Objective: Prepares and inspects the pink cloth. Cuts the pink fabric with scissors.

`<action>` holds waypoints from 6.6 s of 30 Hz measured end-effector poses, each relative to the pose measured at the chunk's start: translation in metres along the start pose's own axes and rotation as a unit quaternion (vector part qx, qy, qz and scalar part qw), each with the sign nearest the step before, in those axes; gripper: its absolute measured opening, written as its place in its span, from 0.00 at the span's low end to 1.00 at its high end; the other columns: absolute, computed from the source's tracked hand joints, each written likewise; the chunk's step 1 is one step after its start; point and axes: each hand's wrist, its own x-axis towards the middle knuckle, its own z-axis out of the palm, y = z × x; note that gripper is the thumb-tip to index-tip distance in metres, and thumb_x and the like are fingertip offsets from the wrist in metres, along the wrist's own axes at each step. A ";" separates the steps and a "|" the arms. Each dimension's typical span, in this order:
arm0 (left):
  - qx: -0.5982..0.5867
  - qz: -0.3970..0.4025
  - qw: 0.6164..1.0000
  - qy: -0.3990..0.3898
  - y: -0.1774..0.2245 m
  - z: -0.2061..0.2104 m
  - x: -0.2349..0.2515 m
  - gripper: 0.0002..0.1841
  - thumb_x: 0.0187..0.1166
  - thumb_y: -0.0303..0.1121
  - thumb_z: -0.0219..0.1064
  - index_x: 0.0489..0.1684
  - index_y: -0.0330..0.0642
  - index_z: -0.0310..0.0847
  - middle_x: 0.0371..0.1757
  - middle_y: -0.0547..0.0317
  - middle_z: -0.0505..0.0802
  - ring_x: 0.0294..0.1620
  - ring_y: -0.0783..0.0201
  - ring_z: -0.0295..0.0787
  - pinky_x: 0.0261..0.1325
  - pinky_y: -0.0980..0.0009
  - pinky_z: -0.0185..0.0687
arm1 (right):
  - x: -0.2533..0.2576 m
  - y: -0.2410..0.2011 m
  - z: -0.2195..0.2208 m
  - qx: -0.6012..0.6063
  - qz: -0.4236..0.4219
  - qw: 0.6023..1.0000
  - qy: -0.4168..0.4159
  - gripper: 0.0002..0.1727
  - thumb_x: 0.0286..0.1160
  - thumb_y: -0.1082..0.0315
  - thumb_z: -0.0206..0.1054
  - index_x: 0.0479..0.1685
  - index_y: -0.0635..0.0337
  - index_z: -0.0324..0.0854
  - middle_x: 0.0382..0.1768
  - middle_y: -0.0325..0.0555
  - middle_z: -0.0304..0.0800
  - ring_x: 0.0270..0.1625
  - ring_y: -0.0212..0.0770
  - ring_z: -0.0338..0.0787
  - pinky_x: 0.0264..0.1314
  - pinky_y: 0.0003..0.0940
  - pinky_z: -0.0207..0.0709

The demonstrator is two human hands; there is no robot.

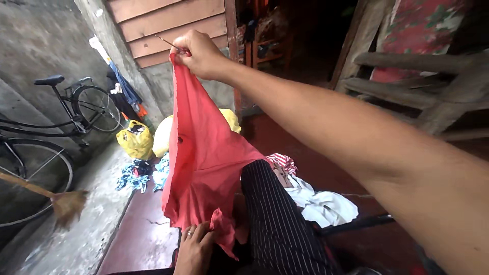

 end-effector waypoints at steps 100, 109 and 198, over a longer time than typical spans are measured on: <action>0.032 -0.132 0.981 -0.141 -0.126 -0.229 0.124 0.29 0.73 0.14 0.66 0.77 0.37 0.77 0.70 0.41 0.83 0.61 0.47 0.87 0.63 0.47 0.83 | -0.189 0.004 0.118 -0.118 0.029 0.987 -0.101 0.18 0.63 0.82 0.73 0.51 0.55 0.90 0.49 0.58 0.87 0.52 0.61 0.88 0.51 0.60 0.80; 0.009 -0.156 0.984 -0.087 -0.153 -0.228 0.107 0.24 0.73 0.13 0.67 0.70 0.33 0.82 0.63 0.38 0.87 0.57 0.42 0.88 0.60 0.41 0.81 | -0.233 -0.011 0.141 0.104 -0.022 0.993 -0.051 0.28 0.66 0.83 0.69 0.65 0.45 0.89 0.45 0.46 0.87 0.39 0.43 0.89 0.40 0.45 0.87; -0.003 -0.114 0.983 -0.141 -0.081 -0.088 -0.016 0.10 0.74 0.24 0.63 0.40 0.41 0.93 0.39 0.48 0.92 0.36 0.47 0.93 0.38 0.43 0.88 | -0.398 0.077 0.090 -0.112 -0.173 0.962 -0.177 0.05 0.76 0.77 0.65 0.38 0.59 0.85 0.36 0.51 0.85 0.48 0.54 0.89 0.61 0.53 0.85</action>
